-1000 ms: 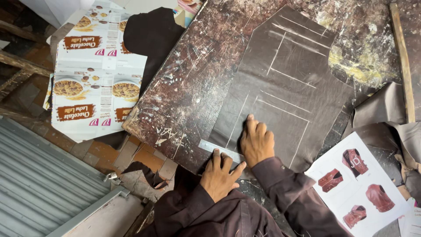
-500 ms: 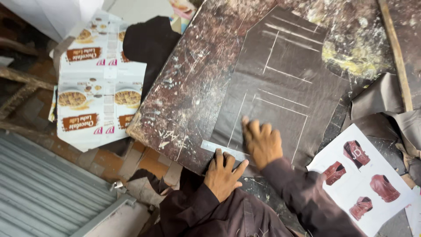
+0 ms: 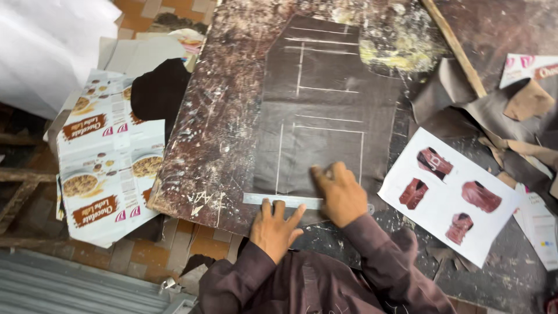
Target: The person uses a metal ruler and chalk to draw straight lines on a large sheet of dark paper, referencing a printed image of a leather vest. They briefly handle a black leather jacket with another person before returning to mark the paper.
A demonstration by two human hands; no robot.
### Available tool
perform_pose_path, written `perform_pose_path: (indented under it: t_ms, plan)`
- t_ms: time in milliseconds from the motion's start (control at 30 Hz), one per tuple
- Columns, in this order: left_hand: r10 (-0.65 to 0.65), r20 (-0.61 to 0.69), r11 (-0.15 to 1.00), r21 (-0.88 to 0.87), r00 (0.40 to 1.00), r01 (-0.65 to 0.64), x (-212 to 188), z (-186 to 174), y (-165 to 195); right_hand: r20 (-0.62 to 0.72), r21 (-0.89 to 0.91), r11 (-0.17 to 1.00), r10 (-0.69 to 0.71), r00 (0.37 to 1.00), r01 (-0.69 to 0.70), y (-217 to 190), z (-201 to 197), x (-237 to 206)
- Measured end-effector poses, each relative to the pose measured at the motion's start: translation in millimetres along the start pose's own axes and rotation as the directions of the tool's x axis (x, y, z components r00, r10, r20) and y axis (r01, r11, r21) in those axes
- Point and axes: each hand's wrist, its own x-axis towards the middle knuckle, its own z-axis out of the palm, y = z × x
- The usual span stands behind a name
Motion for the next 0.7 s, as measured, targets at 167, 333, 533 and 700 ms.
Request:
perform_pose_path:
  t_ms: [167, 333, 533, 700]
  plan:
    - [0.021, 0.071, 1.0, 0.019, 0.997, -0.022, 33.5, -2.4, -27.8, 0.171, 0.036, 0.941, 0.325, 0.93, -0.336, 45.1, -26.1, -52.9]
    - [0.038, 0.239, 0.998, -0.063, 0.97, -0.023, 63.4, -0.9, -28.2, 0.159, 0.037, 0.91, 0.403, 0.901, -0.413, 51.5, -22.8, -79.9]
    - [0.258, 0.518, 0.963, -0.075, 0.816, -0.258, 113.0, -31.5, -18.5, 0.111, -0.002, 0.835, 0.547, 0.829, -0.551, 46.4, -19.2, -112.9]
    - [0.597, 0.145, 0.801, -0.163, 0.789, -0.576, 209.4, -40.2, -0.8, -0.013, 0.484, 0.686, 0.627, 0.779, -0.544, 36.6, 1.0, -138.9]
